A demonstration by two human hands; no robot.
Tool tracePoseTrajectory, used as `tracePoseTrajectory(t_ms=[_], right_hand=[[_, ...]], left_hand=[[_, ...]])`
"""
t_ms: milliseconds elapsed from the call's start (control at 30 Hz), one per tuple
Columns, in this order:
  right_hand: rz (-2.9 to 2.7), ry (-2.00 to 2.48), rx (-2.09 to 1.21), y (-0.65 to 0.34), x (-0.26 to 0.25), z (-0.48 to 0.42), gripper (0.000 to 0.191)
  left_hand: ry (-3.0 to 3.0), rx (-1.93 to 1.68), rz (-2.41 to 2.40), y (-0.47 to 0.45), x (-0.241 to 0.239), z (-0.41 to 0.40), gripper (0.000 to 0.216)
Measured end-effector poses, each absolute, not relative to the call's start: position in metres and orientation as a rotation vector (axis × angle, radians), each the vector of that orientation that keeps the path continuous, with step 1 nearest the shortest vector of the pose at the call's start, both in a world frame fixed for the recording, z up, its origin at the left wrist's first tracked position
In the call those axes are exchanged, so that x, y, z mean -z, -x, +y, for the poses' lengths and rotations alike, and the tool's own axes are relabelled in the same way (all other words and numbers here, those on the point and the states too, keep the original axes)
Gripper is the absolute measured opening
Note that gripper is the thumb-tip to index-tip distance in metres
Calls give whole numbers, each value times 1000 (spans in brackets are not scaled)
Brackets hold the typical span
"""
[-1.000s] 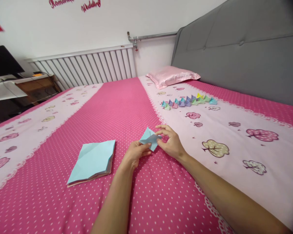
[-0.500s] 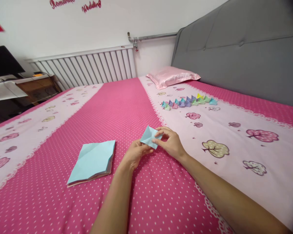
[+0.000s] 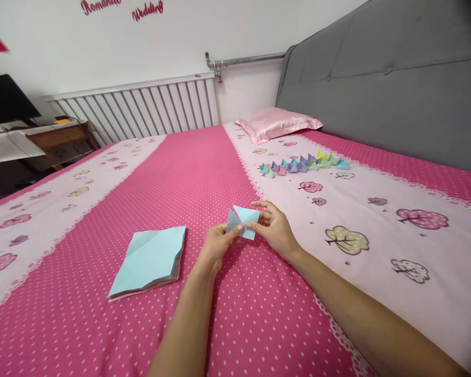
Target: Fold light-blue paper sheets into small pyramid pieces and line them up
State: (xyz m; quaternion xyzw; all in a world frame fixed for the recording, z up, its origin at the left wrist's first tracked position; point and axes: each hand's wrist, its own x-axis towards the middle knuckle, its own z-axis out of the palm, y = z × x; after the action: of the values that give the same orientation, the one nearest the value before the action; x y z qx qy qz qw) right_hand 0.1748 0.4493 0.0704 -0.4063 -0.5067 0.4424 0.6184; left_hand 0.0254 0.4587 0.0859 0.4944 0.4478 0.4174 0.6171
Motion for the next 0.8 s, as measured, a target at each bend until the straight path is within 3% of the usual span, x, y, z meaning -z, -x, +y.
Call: tracePoseTrajectory(t_ms=[800], right_hand=[[-1137, 967, -974, -180, -72, 451, 32]], left_hand=[[-1150, -1028, 1076, -23, -87, 463, 39]])
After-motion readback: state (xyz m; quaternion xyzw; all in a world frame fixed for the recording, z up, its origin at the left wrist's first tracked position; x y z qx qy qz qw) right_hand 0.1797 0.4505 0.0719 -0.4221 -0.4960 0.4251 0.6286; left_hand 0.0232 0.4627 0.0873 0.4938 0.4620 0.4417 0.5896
